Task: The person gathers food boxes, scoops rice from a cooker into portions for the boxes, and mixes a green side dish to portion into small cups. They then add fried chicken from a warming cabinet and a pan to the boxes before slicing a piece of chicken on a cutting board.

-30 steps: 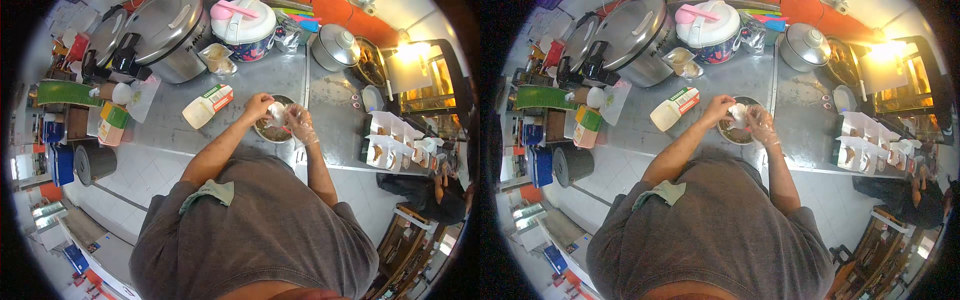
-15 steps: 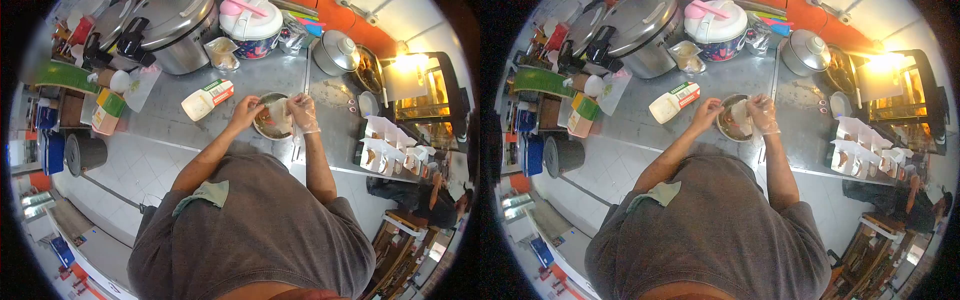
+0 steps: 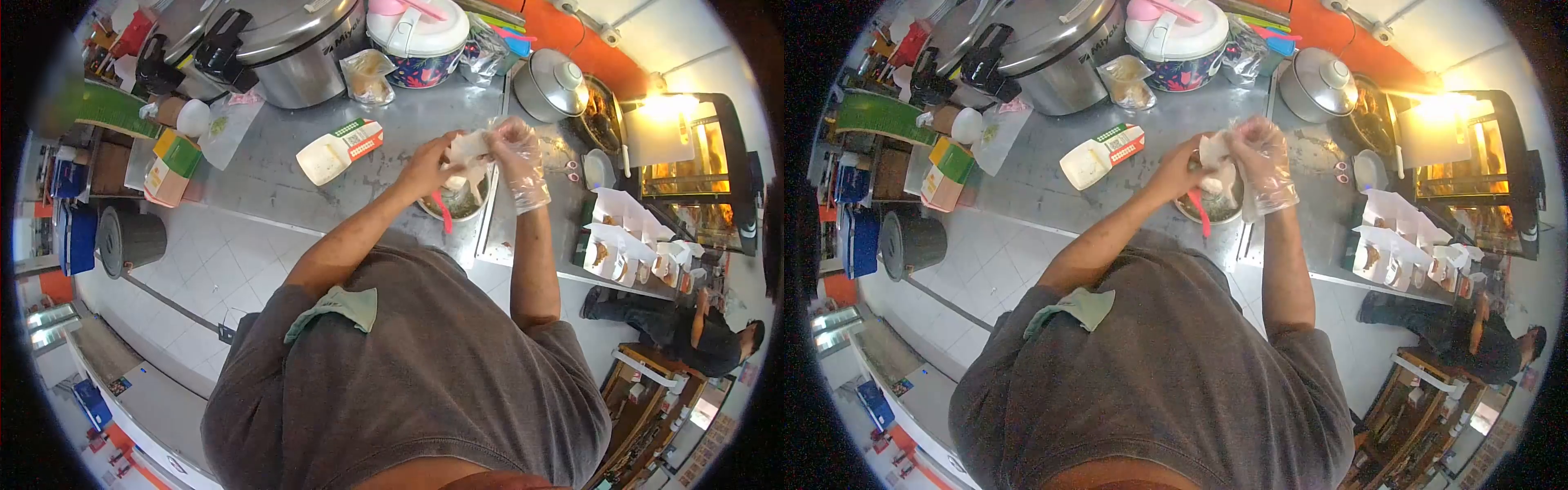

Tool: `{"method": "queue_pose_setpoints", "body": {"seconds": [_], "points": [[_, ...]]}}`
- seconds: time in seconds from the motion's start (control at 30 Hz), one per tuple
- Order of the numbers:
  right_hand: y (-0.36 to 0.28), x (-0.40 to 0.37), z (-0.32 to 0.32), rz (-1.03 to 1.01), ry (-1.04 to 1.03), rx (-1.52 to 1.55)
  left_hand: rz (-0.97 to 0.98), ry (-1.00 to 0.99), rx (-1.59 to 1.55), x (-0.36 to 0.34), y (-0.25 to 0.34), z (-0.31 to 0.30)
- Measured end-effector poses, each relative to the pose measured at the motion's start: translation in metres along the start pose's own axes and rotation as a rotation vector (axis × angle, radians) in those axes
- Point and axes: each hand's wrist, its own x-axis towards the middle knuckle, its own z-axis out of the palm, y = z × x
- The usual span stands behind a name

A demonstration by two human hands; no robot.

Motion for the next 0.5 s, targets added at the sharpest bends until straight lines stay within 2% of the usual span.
{"method": "queue_pose_setpoints", "body": {"seconds": [0.07, 0.1, 0.13, 0.17, 0.2, 0.23, 0.27, 0.3, 0.33, 0.4, 0.43, 0.5], "points": [[-0.031, -0.004, 0.015, 0.021, 0.013, 0.128, -0.059, -0.042, -0.087, 0.017, -0.002, 0.001], [-0.022, 0.002, 0.006, -0.021, -0.060, -0.081, -0.071, 0.003, -0.335, 0.024, -0.001, 0.001], [-0.001, 0.003, -0.003, -0.024, -0.064, -0.080, -0.082, 0.051, -0.582, 0.028, -0.002, -0.001], [0.026, 0.004, -0.010, -0.113, -0.033, -0.399, -0.080, 0.059, -0.578, 0.030, 0.005, -0.008], [0.022, 0.005, 0.002, -0.204, -0.003, -0.711, -0.186, -0.010, -0.693, 0.031, 0.016, -0.019], [0.011, 0.004, 0.005, 0.324, -0.196, -0.727, -0.293, -0.068, -0.801, 0.029, 0.021, -0.034], [0.009, -0.001, 0.013, 0.486, -0.263, -0.532, -0.205, -0.124, -0.665, 0.023, 0.019, -0.045], [0.011, -0.008, 0.027, 0.410, -0.196, -0.372, -0.181, -0.181, -0.588, 0.017, 0.005, -0.051], [0.026, -0.005, 0.028, 0.225, -0.270, -0.380, -0.164, -0.232, -0.512, 0.009, -0.008, -0.060], [0.013, -0.009, 0.062, 0.077, -0.241, -0.317, -0.473, -0.188, -0.872, -0.023, 0.011, -0.089], [0.027, -0.009, 0.079, 0.065, -0.276, -0.304, -0.471, -0.150, -0.861, -0.036, 0.006, -0.100], [0.057, -0.009, 0.112, -0.200, -0.127, -0.386, -0.469, -0.285, -1.486, -0.058, -0.020, -0.117]]}}
